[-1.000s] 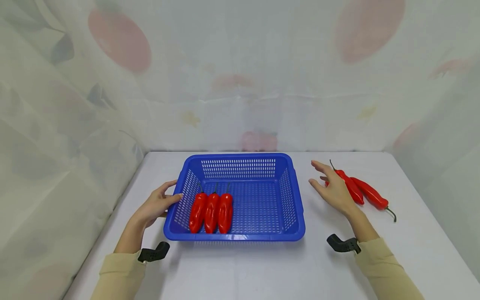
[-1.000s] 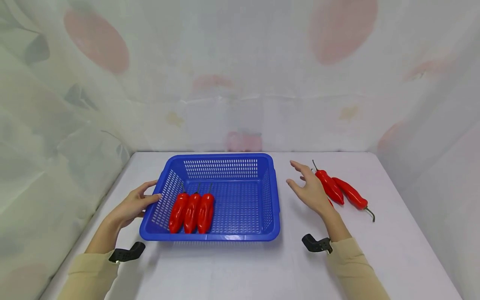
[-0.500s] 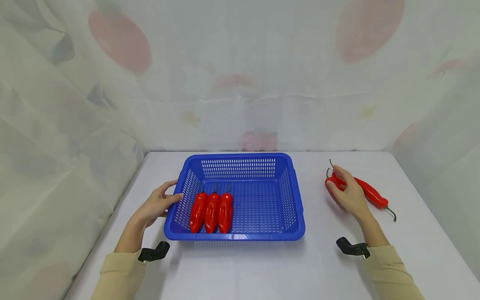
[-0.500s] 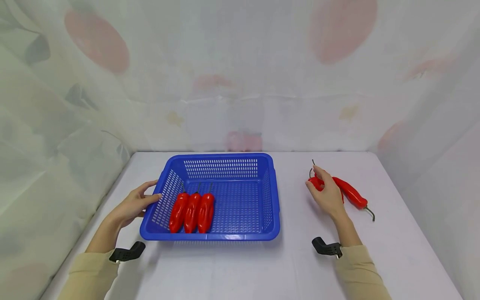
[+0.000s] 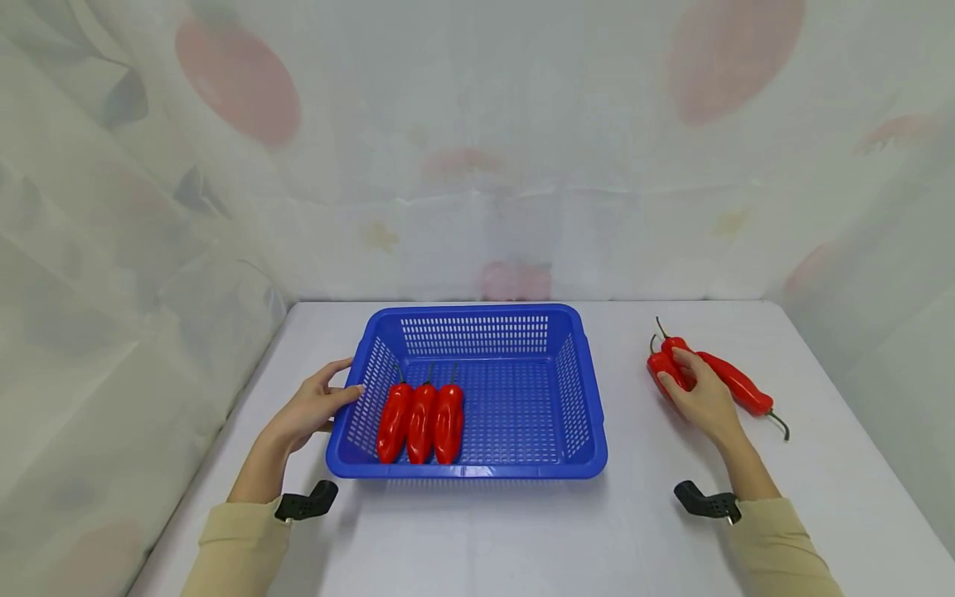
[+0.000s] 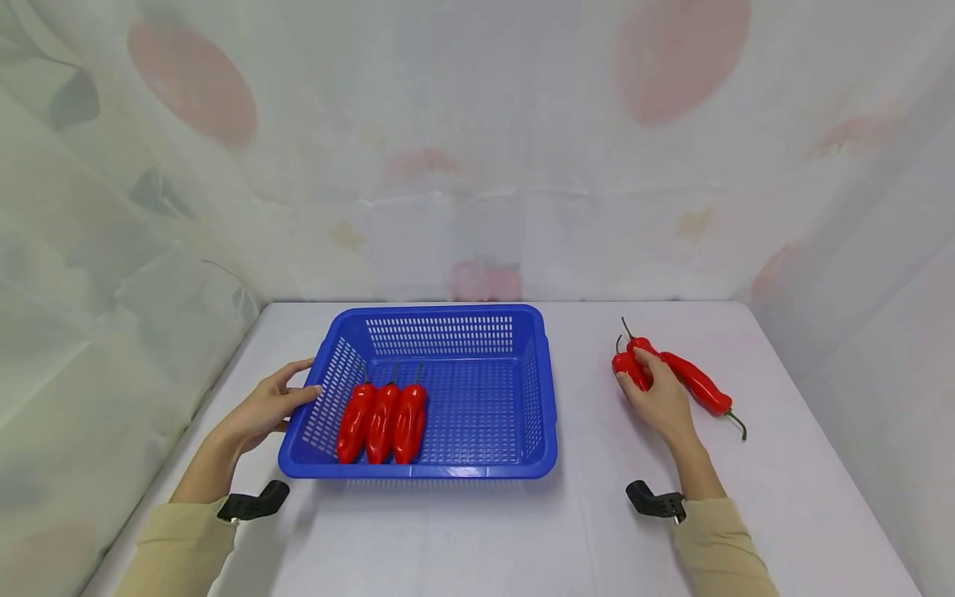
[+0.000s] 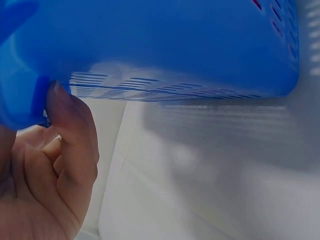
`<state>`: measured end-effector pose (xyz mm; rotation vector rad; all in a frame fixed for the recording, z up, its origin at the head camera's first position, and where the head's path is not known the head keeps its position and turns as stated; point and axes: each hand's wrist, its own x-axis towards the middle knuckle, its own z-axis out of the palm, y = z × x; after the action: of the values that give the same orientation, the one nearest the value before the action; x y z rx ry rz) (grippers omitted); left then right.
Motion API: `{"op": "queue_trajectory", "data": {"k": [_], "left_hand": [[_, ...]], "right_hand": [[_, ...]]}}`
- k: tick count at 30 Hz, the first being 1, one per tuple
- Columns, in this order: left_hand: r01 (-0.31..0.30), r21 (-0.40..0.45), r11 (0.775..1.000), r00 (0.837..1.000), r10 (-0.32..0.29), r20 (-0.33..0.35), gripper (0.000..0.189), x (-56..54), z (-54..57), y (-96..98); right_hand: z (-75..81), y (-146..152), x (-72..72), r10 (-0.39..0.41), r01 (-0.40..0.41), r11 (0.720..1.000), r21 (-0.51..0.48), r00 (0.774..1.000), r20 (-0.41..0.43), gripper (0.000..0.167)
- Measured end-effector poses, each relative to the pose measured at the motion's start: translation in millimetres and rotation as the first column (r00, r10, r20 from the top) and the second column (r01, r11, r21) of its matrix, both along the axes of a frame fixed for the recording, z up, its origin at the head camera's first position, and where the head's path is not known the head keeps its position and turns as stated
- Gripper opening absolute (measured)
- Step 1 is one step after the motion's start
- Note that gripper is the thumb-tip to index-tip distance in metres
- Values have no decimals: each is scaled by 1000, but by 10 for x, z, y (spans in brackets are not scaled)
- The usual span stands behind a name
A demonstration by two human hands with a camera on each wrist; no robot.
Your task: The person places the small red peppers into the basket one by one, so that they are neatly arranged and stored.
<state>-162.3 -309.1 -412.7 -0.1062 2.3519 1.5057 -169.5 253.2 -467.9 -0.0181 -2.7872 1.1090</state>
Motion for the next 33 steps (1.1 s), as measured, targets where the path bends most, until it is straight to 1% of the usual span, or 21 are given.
{"op": "queue_trajectory", "data": {"k": [4, 10, 17, 24, 29, 33], "left_hand": [[1, -1, 1000, 1000, -1, 0, 71, -3, 4, 0], [-8, -8, 1000, 1000, 9, 3, 71, -5, 10, -3], [-10, -9, 1000, 1000, 10, 2, 71, -1, -1, -8], [-12, -6, 1000, 1000, 13, 6, 71, 5, -16, -13], [-11, -2, 1000, 1000, 11, 7, 71, 11, -20, -9], [-10, -3, 1000, 1000, 10, 6, 70, 18, -15, -6]], "right_hand": [[-26, 15, 17, 4, -5, 1000, 26, 1000, 24, 58], [-56, -5, 43, 3, -5, 999, 38, 998, 62, 60], [-106, -57, 29, -17, 17, 1000, 17, 999, 42, 57], [-150, -128, 5, 1, 0, 1000, -20, 1000, 30, 55], [-144, -138, 8, -11, 11, 1000, -12, 1000, 19, 55], [-134, -114, 7, -16, 16, 1000, 2, 999, 36, 55]]}}
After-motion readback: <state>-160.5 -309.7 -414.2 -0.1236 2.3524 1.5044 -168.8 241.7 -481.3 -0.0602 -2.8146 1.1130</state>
